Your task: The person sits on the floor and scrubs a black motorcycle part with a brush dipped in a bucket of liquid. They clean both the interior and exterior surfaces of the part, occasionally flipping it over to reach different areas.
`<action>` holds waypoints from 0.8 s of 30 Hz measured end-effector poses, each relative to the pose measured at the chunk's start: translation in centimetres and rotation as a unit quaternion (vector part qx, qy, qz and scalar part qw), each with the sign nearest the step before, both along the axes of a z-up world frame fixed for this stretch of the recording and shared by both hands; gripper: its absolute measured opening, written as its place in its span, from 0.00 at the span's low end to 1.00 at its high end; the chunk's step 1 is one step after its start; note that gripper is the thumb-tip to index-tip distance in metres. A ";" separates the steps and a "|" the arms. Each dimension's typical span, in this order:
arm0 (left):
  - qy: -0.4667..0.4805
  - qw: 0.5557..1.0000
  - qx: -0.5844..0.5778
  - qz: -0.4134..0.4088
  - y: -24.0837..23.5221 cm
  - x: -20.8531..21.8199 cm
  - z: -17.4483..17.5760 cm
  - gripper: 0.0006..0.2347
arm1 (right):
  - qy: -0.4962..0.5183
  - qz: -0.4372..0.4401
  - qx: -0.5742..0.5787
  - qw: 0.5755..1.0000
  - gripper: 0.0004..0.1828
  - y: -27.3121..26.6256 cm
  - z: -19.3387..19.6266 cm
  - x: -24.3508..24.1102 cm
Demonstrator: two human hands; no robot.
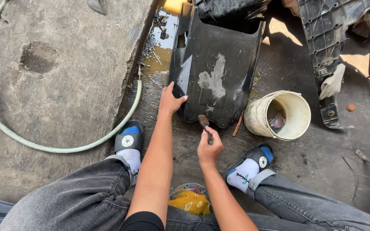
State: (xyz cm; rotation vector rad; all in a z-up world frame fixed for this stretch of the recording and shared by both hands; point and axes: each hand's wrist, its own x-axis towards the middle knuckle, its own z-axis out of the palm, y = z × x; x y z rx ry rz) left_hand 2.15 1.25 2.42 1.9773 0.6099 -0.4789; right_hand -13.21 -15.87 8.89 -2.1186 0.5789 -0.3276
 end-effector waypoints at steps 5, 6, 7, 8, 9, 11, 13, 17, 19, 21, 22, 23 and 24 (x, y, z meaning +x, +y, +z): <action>-0.009 1.000 -0.004 -0.021 -0.4 -0.8 -1.1 0.35 | -0.013 -0.013 -0.053 0.998 0.08 -1.3 -2.1 -0.6; -0.013 1.000 0.001 -0.023 -0.4 -1.1 -0.5 0.35 | -0.005 -0.013 -0.060 0.998 0.09 -1.5 -2.2 -0.5; -0.011 1.000 0.000 -0.024 -0.3 -1.0 -0.9 0.35 | -0.003 -0.013 -0.060 0.998 0.09 -1.3 -2.3 -0.4; -0.012 0.999 0.007 -0.029 -0.1 -1.0 -1.2 0.35 | 0.002 -0.008 -0.057 0.998 0.10 -1.2 -2.3 -0.3; -0.014 0.999 0.014 -0.035 0.0 -0.8 -1.5 0.35 | 0.007 -0.003 -0.054 0.999 0.10 -1.1 -2.4 -0.1; -0.014 0.999 0.018 -0.041 0.0 -0.8 -1.7 0.34 | 0.008 0.021 -0.048 0.999 0.11 -0.7 -2.7 -0.3; -0.013 0.999 0.023 -0.047 0.0 -0.7 -2.2 0.34 | 0.011 0.044 -0.041 0.998 0.11 -0.3 -2.9 -0.5; -0.011 0.998 0.031 -0.048 -0.1 -0.6 -2.9 0.35 | -0.015 0.105 -0.009 0.994 0.11 -0.5 -2.2 -0.6; -0.011 0.998 0.030 -0.047 -0.1 -0.7 -2.8 0.35 | -0.031 0.095 -0.011 0.995 0.11 -1.1 -2.4 -0.5; -0.012 0.998 0.034 -0.045 -0.2 -0.6 -2.9 0.35 | -0.038 0.068 -0.041 0.996 0.12 -1.7 -3.5 -0.4; -0.013 0.998 0.034 -0.044 -0.1 -0.4 -2.9 0.35 | -0.039 0.069 -0.041 0.996 0.12 -1.0 -3.0 -0.3; -0.014 0.998 0.035 -0.045 -0.1 -0.5 -3.0 0.35 | -0.041 0.097 -0.031 0.994 0.11 -0.4 -2.4 -0.5; -0.015 0.998 0.035 -0.045 -0.2 -0.6 -3.1 0.36 | -0.043 0.124 -0.020 0.991 0.11 0.3 -1.9 -0.8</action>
